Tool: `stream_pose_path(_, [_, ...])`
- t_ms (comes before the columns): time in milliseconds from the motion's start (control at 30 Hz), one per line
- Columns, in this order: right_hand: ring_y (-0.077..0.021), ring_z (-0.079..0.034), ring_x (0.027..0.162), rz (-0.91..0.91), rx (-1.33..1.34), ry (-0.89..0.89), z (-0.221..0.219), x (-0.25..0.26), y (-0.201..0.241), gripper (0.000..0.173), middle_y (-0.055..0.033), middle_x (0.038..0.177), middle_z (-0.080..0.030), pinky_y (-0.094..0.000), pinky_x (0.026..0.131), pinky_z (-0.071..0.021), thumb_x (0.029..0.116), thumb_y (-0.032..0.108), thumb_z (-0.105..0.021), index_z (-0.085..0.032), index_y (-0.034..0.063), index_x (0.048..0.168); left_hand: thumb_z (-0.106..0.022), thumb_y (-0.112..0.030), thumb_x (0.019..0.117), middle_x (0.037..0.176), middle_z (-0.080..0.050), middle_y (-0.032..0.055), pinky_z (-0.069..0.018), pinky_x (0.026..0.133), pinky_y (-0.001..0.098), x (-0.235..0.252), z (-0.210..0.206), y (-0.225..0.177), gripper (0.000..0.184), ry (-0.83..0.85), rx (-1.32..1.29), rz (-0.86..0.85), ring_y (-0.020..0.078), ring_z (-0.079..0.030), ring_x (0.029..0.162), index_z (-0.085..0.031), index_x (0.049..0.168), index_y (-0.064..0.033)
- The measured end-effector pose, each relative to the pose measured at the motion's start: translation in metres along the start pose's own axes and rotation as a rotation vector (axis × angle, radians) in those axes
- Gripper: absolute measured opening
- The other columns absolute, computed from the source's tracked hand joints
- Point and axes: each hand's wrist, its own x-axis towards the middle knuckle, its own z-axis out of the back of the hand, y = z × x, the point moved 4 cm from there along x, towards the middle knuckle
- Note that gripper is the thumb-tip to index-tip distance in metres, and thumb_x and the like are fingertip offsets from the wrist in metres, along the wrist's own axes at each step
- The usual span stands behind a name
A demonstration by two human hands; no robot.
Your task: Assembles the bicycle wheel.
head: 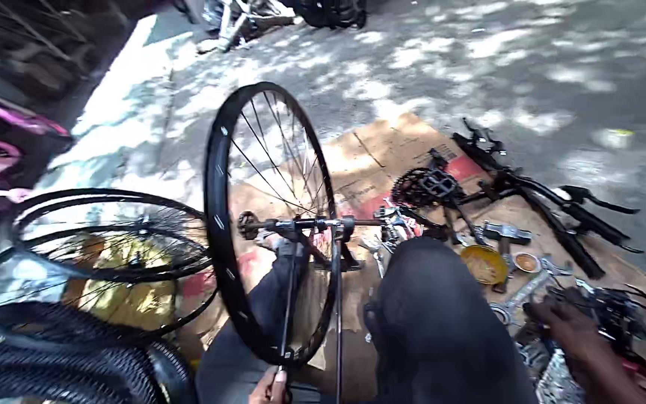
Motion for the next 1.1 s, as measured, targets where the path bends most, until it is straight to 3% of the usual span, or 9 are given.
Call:
stream_pose_path(133, [-0.0106, -0.066, 0.096, 0.569, 0.170, -0.038, -0.028, -0.076, 0.181, 0.039, -0.0072, 0.108, -0.063, -0.0333, 0.087, -0.0567, 0.1100, 0.032, -0.041, -0.054, -0.0020, 0.123, -0.048, -0.015, 0.1052, 0.087, -0.067, 0.0049, -0.0512, 0.063, 0.0317, 0.002, 0.012, 0.011, 0.034, -0.004, -0.076, 0.024, 0.0105, -0.058, 0.066, -0.065, 0.133, -0.0043])
stream_pose_path(233, [-0.0128, -0.066, 0.103, 1.025, 0.032, 0.190, -0.082, -0.152, 0.253, 0.036, -0.0037, 0.114, -0.066, -0.0359, 0.089, -0.0579, 0.1060, 0.038, -0.046, -0.061, 0.0057, 0.108, -0.044, -0.018, 0.1054, 0.127, -0.069, 0.0100, -0.0511, 0.104, 0.0409, -0.006, 0.032, 0.018, 0.039, 0.036, 0.055, -0.026, 0.0162, -0.066, 0.115, -0.062, 0.138, -0.0065])
stream_pose_path(267, [-0.0120, -0.066, 0.105, 1.103, -0.082, 0.318, -0.112, -0.176, 0.261, 0.036, -0.0004, 0.115, -0.066, -0.0363, 0.087, -0.0589, 0.1033, 0.045, -0.051, -0.065, 0.0123, 0.101, -0.043, -0.019, 0.1048, 0.128, -0.068, 0.0133, -0.0495, 0.105, 0.0446, -0.009, 0.035, 0.022, 0.040, 0.047, 0.104, -0.054, 0.0202, -0.065, 0.118, -0.061, 0.138, -0.0047])
stream_pose_path(367, [-0.0180, -0.066, 0.113, 1.139, -0.487, 0.799, -0.216, -0.215, 0.220, 0.033, -0.0022, 0.122, -0.070, -0.0437, 0.094, -0.0577, 0.0974, 0.047, -0.061, -0.077, 0.0181, 0.100, -0.041, -0.022, 0.1070, 0.122, -0.069, 0.0204, -0.0502, 0.102, 0.0567, -0.024, 0.035, 0.023, 0.046, 0.134, 0.335, -0.085, 0.0341, -0.068, 0.113, -0.050, 0.148, -0.0034])
stream_pose_path(467, [-0.0297, -0.061, 0.125, 1.207, -0.743, 1.047, -0.285, -0.225, 0.153, 0.027, -0.0117, 0.120, -0.069, -0.0532, 0.117, -0.0382, 0.1004, 0.035, -0.061, -0.074, 0.0122, 0.106, -0.044, -0.027, 0.1057, 0.105, -0.075, 0.0119, -0.0558, 0.089, 0.0570, -0.033, 0.042, 0.014, 0.049, 0.197, 0.520, -0.079, 0.0309, -0.073, 0.093, -0.047, 0.153, -0.0139])
stream_pose_path(633, [-0.0267, -0.067, 0.112, 1.292, -0.739, 1.101, -0.313, -0.216, 0.119, 0.030, -0.0094, 0.107, -0.072, -0.0508, 0.118, -0.0359, 0.1023, 0.037, -0.055, -0.073, 0.0136, 0.106, -0.051, -0.049, 0.1012, 0.132, -0.067, 0.0015, -0.0512, 0.104, 0.0467, -0.023, 0.091, -0.018, 0.048, 0.123, 0.563, -0.193, 0.0174, -0.063, 0.121, -0.060, 0.143, -0.0267])
stream_pose_path(800, [-0.0263, -0.066, 0.114, 1.367, -0.633, 1.029, -0.309, -0.209, 0.116, 0.036, -0.0074, 0.111, -0.072, -0.0471, 0.112, -0.0430, 0.1033, 0.044, -0.051, -0.074, 0.0164, 0.104, -0.054, -0.051, 0.1016, 0.115, -0.071, -0.0084, -0.0602, 0.090, 0.0346, 0.002, 0.109, -0.101, 0.045, 0.099, 0.214, -0.510, 0.0082, -0.068, 0.101, -0.063, 0.138, -0.0261])
stream_pose_path(1000, [-0.0222, -0.065, 0.113, 1.380, -0.625, 0.967, -0.311, -0.206, 0.115, 0.034, -0.0040, 0.116, -0.071, -0.0419, 0.107, -0.0465, 0.1029, 0.041, -0.051, -0.074, 0.0173, 0.105, -0.067, -0.036, 0.0976, 0.118, -0.069, -0.0011, -0.0624, 0.089, 0.0327, 0.007, 0.116, -0.187, 0.060, 0.206, 0.087, -0.770, 0.0136, -0.069, 0.100, -0.050, 0.150, -0.0126])
stream_pose_path(1100, [-0.0221, -0.066, 0.111, 1.381, -0.615, 0.968, -0.311, -0.206, 0.115, 0.031, -0.0035, 0.114, -0.072, -0.0415, 0.105, -0.0480, 0.1018, 0.040, -0.053, -0.075, 0.0188, 0.105, -0.073, -0.047, 0.0909, 0.098, -0.069, -0.0106, -0.0598, 0.079, 0.0271, 0.013, 0.113, -0.166, 0.047, 0.315, 0.255, -0.723, 0.0045, -0.066, 0.087, -0.066, 0.128, -0.0191])
